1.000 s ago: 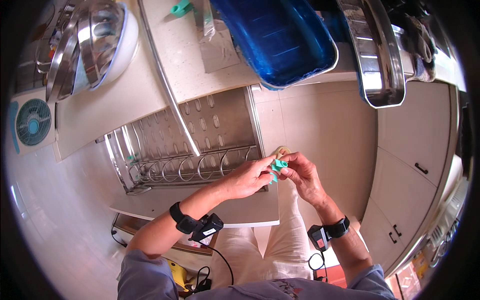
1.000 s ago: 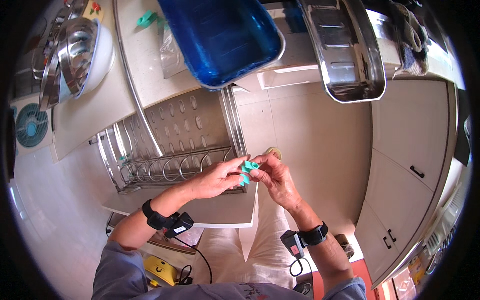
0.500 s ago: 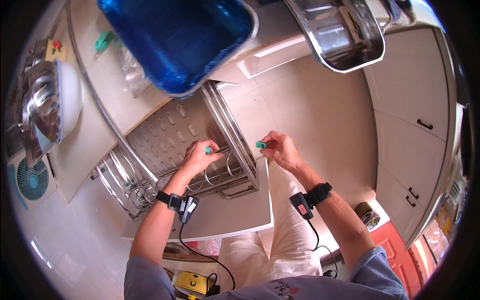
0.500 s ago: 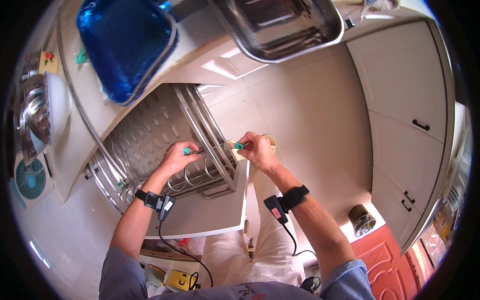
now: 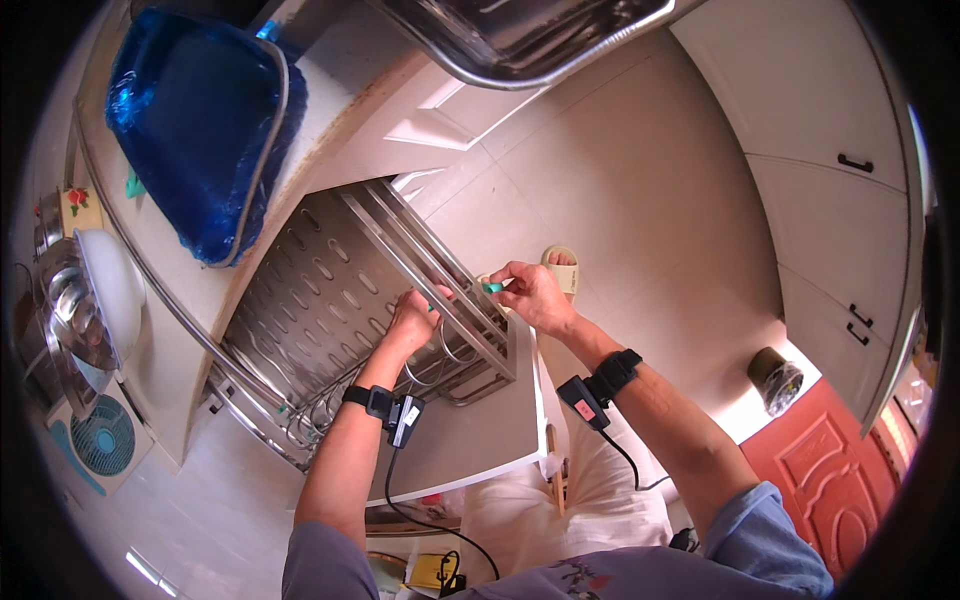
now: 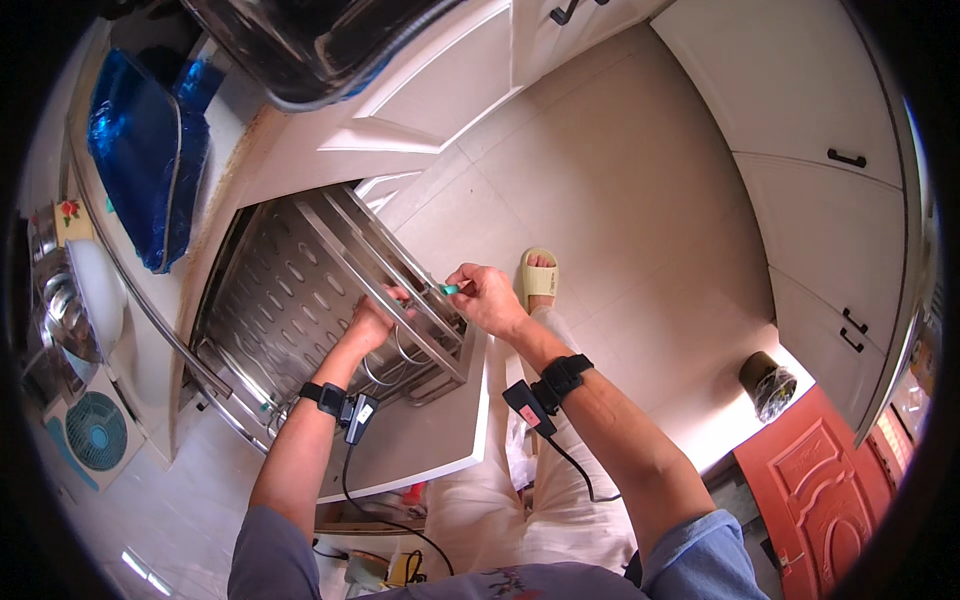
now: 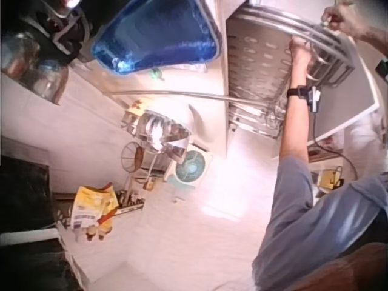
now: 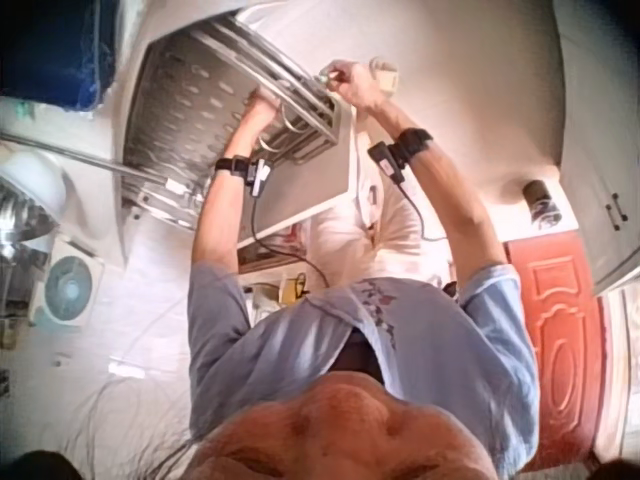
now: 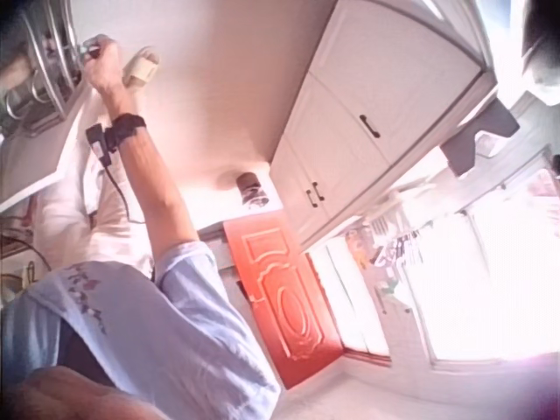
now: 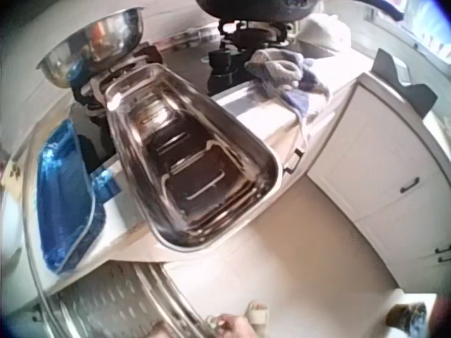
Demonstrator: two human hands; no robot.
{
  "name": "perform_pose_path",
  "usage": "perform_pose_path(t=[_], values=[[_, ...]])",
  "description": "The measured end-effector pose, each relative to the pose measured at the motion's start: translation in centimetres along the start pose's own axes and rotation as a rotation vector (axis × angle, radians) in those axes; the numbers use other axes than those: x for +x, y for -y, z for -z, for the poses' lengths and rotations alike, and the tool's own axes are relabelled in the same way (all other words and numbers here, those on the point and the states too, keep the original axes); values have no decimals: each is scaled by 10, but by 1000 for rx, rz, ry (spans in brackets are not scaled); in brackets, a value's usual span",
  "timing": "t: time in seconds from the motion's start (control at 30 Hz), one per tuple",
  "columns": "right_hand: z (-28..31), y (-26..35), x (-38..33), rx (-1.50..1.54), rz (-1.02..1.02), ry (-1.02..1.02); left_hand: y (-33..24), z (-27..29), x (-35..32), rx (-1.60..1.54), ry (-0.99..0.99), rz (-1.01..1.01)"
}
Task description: The person assembles a stainless steel dish rack by attaching green plastic clips to the frame and inserting a slotted metal tray. The person repeatedly adjusts the clips and tray to secure the components in place.
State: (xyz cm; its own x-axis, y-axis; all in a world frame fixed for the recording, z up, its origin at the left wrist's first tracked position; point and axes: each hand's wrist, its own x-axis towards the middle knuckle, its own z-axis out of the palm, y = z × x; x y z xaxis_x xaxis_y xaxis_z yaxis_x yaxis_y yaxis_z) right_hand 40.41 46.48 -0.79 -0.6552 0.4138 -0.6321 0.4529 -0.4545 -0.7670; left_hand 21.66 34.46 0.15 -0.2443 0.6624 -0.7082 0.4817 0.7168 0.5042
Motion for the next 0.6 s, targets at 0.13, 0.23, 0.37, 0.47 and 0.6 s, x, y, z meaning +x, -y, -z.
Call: perform_pose_path(t=[0.13,0.23,0.37,0.47,0.6], values=[[-6,5,-1,-14,-37,-9,-3,6,-3,-141,52,54],[-13,3,2,31,-8,-35,-5,10,-4,-117,72,29],[-14,1,5,70,-2,-34,-4,11,-2,-61,80,-8],[-14,1,8,300,-59,-11,-11,14,-3,-10,61,5],[-14,3,12,377,-52,40,-1,12,-1,-61,45,-16]])
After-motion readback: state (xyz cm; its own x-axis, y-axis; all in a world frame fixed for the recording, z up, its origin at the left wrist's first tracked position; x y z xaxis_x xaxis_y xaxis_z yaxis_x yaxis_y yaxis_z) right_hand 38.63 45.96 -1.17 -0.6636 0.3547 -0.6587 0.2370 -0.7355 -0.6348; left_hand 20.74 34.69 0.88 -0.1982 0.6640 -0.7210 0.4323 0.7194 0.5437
